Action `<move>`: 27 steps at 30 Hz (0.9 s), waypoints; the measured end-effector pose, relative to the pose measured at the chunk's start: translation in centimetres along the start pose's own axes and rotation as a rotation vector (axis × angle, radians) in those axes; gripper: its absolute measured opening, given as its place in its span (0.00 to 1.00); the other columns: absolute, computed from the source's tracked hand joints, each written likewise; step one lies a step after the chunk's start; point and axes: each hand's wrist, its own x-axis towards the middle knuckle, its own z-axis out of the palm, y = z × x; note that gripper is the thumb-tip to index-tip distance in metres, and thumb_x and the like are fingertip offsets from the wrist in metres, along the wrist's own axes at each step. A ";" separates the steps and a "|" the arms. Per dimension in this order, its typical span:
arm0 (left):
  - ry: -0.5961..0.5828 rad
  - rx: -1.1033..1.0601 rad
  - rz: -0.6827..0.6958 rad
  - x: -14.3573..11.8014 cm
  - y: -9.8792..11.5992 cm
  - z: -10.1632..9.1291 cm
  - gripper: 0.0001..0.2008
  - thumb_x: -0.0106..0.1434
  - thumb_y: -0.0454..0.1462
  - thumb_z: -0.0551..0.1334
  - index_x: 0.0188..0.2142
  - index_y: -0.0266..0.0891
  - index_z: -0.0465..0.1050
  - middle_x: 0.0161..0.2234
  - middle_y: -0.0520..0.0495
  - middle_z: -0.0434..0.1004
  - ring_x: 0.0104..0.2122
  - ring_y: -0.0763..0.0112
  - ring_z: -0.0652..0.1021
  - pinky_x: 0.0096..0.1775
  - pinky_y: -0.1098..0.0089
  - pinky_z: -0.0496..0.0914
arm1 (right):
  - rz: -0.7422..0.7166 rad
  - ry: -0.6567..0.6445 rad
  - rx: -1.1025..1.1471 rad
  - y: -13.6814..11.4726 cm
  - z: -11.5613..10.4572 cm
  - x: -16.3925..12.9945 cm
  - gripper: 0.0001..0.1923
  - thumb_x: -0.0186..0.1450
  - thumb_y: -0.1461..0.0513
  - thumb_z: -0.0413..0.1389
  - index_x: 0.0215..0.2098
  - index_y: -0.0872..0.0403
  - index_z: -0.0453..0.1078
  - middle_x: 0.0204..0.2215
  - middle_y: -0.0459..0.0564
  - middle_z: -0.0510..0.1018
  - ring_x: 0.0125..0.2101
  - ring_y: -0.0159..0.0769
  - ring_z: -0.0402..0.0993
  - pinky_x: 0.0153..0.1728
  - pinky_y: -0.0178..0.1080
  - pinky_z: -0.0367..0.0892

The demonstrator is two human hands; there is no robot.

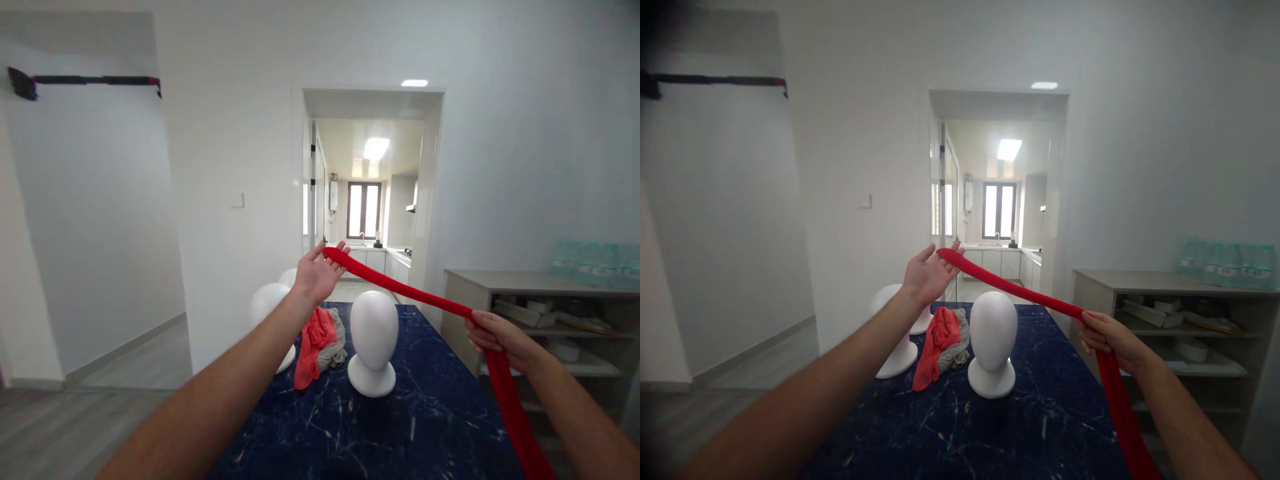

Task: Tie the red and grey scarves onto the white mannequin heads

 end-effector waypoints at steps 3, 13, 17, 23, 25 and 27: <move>0.042 -0.037 -0.007 2.0 -0.8 -2.4 0.22 0.74 0.40 0.54 0.64 0.35 0.64 0.57 0.32 0.79 0.58 0.52 0.80 0.58 0.53 0.76 | -0.045 0.002 0.176 1.2 0.7 2.4 0.16 0.66 0.48 0.65 0.32 0.52 0.74 0.18 0.34 0.52 0.16 0.24 0.41 0.22 0.33 0.64; 0.266 -0.034 0.042 8.8 -3.0 -6.7 0.22 0.75 0.44 0.52 0.61 0.34 0.66 0.55 0.31 0.79 0.55 0.58 0.81 0.55 0.59 0.76 | -0.147 0.224 0.511 3.9 5.9 12.5 0.09 0.67 0.56 0.65 0.35 0.50 0.70 0.19 0.34 0.60 0.15 0.24 0.53 0.22 0.29 0.69; 0.403 0.012 0.060 9.3 -4.8 -10.1 0.19 0.75 0.43 0.52 0.59 0.36 0.68 0.54 0.33 0.79 0.51 0.61 0.82 0.54 0.61 0.77 | -0.060 0.313 0.541 7.8 7.1 14.4 0.15 0.67 0.55 0.66 0.30 0.50 0.66 0.17 0.35 0.63 0.14 0.24 0.55 0.19 0.29 0.68; 0.536 0.068 0.082 6.0 -8.2 -14.7 0.16 0.75 0.41 0.53 0.55 0.40 0.73 0.50 0.36 0.81 0.46 0.61 0.83 0.51 0.61 0.78 | 0.248 0.387 0.537 14.0 8.5 13.5 0.13 0.74 0.59 0.57 0.30 0.52 0.66 0.14 0.36 0.64 0.11 0.22 0.56 0.16 0.27 0.63; 0.554 0.059 0.101 3.9 -9.1 -15.9 0.16 0.75 0.39 0.51 0.55 0.41 0.74 0.51 0.36 0.82 0.47 0.61 0.83 0.51 0.62 0.78 | 0.365 0.377 0.537 15.7 8.9 12.3 0.14 0.76 0.62 0.53 0.30 0.53 0.66 0.13 0.36 0.63 0.10 0.21 0.53 0.14 0.26 0.59; 0.560 0.046 0.113 1.4 -9.9 -16.9 0.18 0.75 0.38 0.50 0.56 0.40 0.74 0.51 0.36 0.82 0.47 0.62 0.84 0.51 0.63 0.78 | 0.463 0.353 0.539 17.1 9.3 10.9 0.15 0.77 0.62 0.51 0.30 0.54 0.67 0.12 0.35 0.62 0.09 0.21 0.51 0.14 0.26 0.56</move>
